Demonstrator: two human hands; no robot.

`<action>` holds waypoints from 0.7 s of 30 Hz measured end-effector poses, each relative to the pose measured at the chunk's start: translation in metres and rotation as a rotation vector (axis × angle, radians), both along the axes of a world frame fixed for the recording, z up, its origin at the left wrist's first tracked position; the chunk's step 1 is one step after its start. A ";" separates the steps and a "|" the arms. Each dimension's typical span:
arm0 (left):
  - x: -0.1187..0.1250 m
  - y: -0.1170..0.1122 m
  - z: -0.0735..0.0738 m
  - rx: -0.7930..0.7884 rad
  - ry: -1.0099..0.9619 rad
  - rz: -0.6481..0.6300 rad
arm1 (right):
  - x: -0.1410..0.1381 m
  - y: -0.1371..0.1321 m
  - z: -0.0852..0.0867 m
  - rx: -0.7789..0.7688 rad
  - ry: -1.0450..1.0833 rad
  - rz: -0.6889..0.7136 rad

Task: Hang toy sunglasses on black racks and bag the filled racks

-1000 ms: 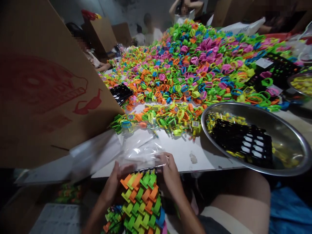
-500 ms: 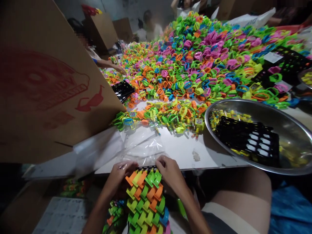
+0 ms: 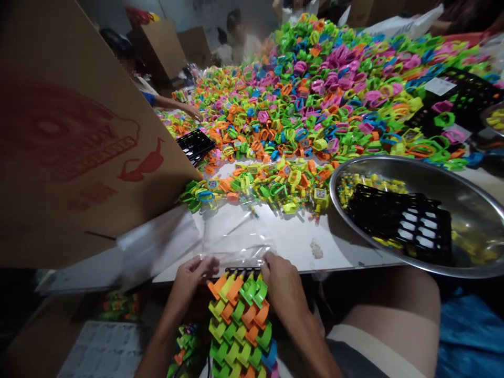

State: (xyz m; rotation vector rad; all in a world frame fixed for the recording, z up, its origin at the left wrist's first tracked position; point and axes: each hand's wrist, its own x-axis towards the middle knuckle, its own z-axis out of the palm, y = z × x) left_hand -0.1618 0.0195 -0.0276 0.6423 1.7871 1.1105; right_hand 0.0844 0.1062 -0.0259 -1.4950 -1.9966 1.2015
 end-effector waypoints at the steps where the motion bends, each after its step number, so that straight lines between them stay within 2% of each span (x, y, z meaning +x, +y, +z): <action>1: 0.002 0.000 -0.001 -0.002 0.026 -0.034 | 0.003 -0.002 0.002 0.002 -0.038 0.007; 9: 0.012 0.002 0.001 -0.047 0.131 -0.196 | 0.007 0.004 -0.002 -0.056 -0.132 0.067; 13: 0.008 -0.001 0.003 -0.124 0.154 -0.206 | 0.009 -0.002 -0.005 -0.027 -0.206 0.102; 16: 0.009 -0.010 0.000 -0.198 0.135 -0.245 | 0.016 -0.013 -0.006 -0.011 -0.278 0.130; 21: 0.013 -0.034 -0.012 -0.293 0.104 -0.301 | 0.027 -0.029 -0.007 0.004 -0.414 0.136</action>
